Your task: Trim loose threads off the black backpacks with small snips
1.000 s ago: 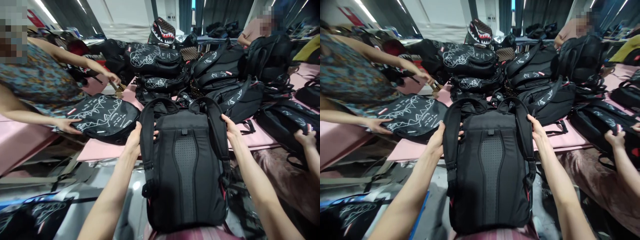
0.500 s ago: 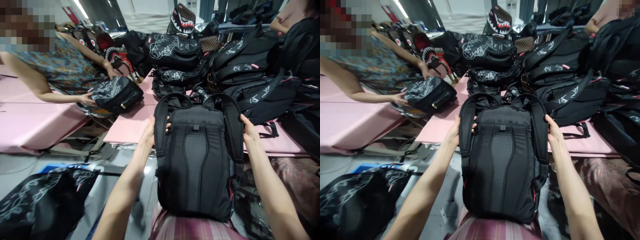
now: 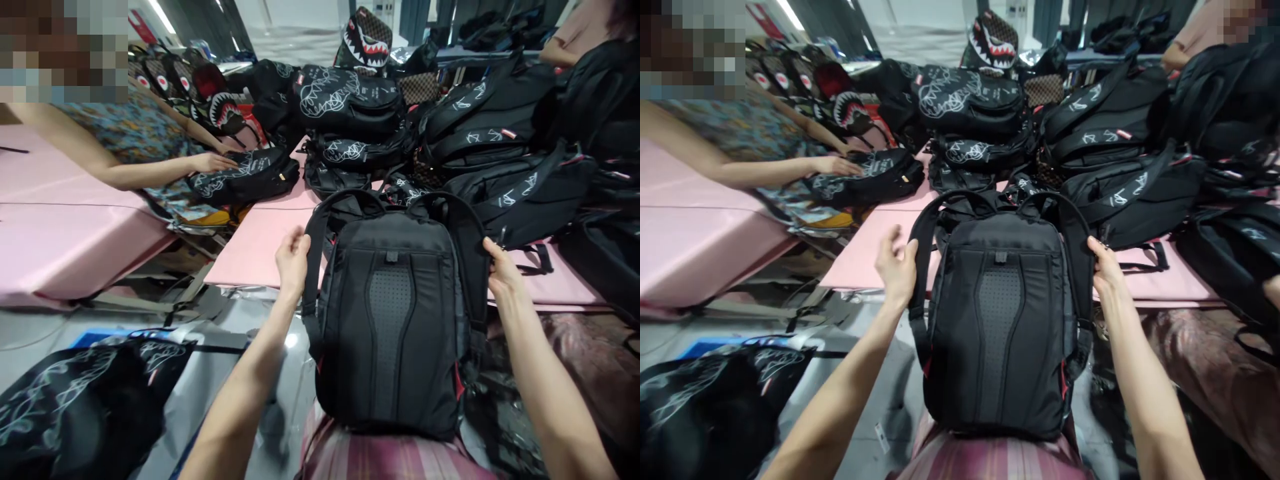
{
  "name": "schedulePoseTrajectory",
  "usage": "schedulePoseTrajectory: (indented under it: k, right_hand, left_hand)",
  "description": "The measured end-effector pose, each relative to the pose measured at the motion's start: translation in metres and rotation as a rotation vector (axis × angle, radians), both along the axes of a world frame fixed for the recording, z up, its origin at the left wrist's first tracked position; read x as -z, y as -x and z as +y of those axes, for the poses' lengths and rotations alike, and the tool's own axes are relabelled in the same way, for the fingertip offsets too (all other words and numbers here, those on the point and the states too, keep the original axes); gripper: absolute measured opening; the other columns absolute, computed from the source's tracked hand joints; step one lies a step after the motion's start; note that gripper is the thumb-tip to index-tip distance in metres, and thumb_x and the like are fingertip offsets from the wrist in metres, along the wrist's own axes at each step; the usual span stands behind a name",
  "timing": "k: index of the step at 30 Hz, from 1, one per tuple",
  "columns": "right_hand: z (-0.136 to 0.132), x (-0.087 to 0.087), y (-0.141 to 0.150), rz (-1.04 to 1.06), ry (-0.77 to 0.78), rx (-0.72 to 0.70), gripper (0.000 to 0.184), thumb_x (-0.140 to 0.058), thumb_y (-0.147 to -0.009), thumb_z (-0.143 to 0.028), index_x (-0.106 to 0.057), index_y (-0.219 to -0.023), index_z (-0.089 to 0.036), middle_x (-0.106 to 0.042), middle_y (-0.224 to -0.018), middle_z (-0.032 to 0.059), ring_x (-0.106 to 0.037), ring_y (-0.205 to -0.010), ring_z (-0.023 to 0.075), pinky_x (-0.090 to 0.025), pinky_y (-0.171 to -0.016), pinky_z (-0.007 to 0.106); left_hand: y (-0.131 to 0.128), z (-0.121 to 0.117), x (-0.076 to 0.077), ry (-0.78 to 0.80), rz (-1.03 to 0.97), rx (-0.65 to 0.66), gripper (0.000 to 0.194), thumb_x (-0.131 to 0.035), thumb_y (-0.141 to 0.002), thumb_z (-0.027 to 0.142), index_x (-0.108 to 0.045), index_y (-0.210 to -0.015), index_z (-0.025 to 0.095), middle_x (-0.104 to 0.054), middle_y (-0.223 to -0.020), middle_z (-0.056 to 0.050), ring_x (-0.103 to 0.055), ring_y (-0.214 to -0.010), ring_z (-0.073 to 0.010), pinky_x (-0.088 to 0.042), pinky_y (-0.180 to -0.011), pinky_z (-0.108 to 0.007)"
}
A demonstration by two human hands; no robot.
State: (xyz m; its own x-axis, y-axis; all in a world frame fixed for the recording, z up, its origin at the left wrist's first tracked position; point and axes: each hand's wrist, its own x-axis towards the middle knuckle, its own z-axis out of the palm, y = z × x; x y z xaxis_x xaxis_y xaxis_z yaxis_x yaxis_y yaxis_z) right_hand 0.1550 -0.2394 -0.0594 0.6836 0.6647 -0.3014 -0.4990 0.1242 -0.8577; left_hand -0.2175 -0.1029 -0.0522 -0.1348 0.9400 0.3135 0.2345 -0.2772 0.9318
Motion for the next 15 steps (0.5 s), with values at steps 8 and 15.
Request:
schedulePoseTrajectory:
  k: [8, 15]
  right_hand:
    - [-0.004, 0.000, 0.009, 0.036, -0.021, -0.074, 0.012, -0.070, -0.068, -0.027, -0.064, -0.073, -0.017, -0.068, -0.064, -0.0005, -0.065, -0.059, 0.0165, -0.057, -0.060, 0.027]
    - [-0.016, 0.009, 0.001, 0.064, -0.019, -0.030, 0.018, -0.075, -0.062, -0.024, -0.063, -0.074, -0.017, -0.066, -0.059, -0.0019, -0.064, -0.054, 0.0154, -0.056, -0.054, 0.025]
  left_hand:
    - [-0.112, -0.042, -0.002, -0.697, 0.936, 0.564, 0.036, -0.055, -0.083, 0.026, -0.053, -0.118, 0.016, -0.060, -0.110, -0.011, -0.051, -0.101, -0.0241, -0.043, -0.085, -0.038]
    - [-0.117, -0.079, 0.030, -0.815, 0.854, 0.543, 0.022, -0.046, -0.085, 0.010, -0.059, -0.101, 0.013, -0.058, -0.080, -0.007, -0.049, -0.078, -0.0195, -0.041, -0.068, -0.033]
